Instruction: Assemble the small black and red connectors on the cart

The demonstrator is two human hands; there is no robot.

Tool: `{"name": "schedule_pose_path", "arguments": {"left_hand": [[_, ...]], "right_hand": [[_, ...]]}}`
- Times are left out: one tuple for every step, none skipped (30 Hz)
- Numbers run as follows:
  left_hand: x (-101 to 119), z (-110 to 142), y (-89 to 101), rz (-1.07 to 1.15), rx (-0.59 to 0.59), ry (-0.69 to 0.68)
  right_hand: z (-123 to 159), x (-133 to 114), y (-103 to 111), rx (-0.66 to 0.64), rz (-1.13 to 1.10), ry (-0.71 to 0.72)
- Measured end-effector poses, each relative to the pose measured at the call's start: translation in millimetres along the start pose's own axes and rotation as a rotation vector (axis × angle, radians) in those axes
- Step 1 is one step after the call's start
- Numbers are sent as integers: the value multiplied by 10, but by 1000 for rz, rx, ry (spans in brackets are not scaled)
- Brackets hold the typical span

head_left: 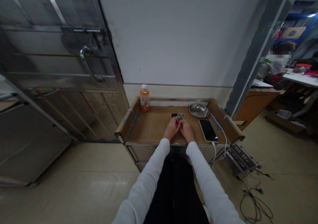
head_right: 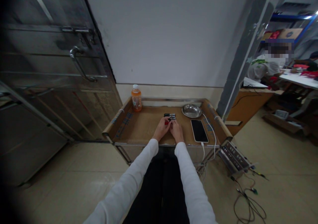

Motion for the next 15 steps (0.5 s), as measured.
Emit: {"name": "schedule_pose_path", "arguments": {"left_hand": [[-18,6,-6,17,29,-1],[-37,12,-14,33,53,-3],[-54,16,-21,48,77,-4],[-70,19,-27,60,98,-4],[-84,20,-32,71,117,-4],[-95,19,-34,80,134,-1],[-102,16,-35,85,148,6],[-107,12,-35,89,156,15],[-108,7,-32,92,158,25],[-106,3,-29,95,157,35],[-103,0,-25,101,156,44],[-100,-3,-19,110,158,51],[-97,-4,-12,121,164,57],[-95,-3,-3,133,173,64],[-95,-2,7,145,187,74]], "right_hand": [[1,5,-17,-14,-29,10],[0,9,-31,-22,-58,16],[-2,12,-41,-24,-85,19],[-5,14,-48,-19,-111,20],[-8,16,-51,-9,-135,22],[-12,18,-52,3,-158,25],[-15,20,-52,13,-179,28],[-18,22,-53,21,-198,31],[-20,25,-54,28,-214,31],[-22,28,-57,33,-229,28],[-24,32,-61,39,-243,25],[-25,37,-66,46,-258,21],[-26,42,-72,55,-275,18],[-26,47,-78,65,-292,13],[-26,51,-83,75,-309,6]]}}
Point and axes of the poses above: each hand's wrist, its own z-axis away from the middle knuckle, its own y-axis out of the back of the hand, x = y × z, the point moved 1 cm from there along -z, towards the middle knuckle, and after that the axes turned 8 degrees about z, right-handed, at the moved point
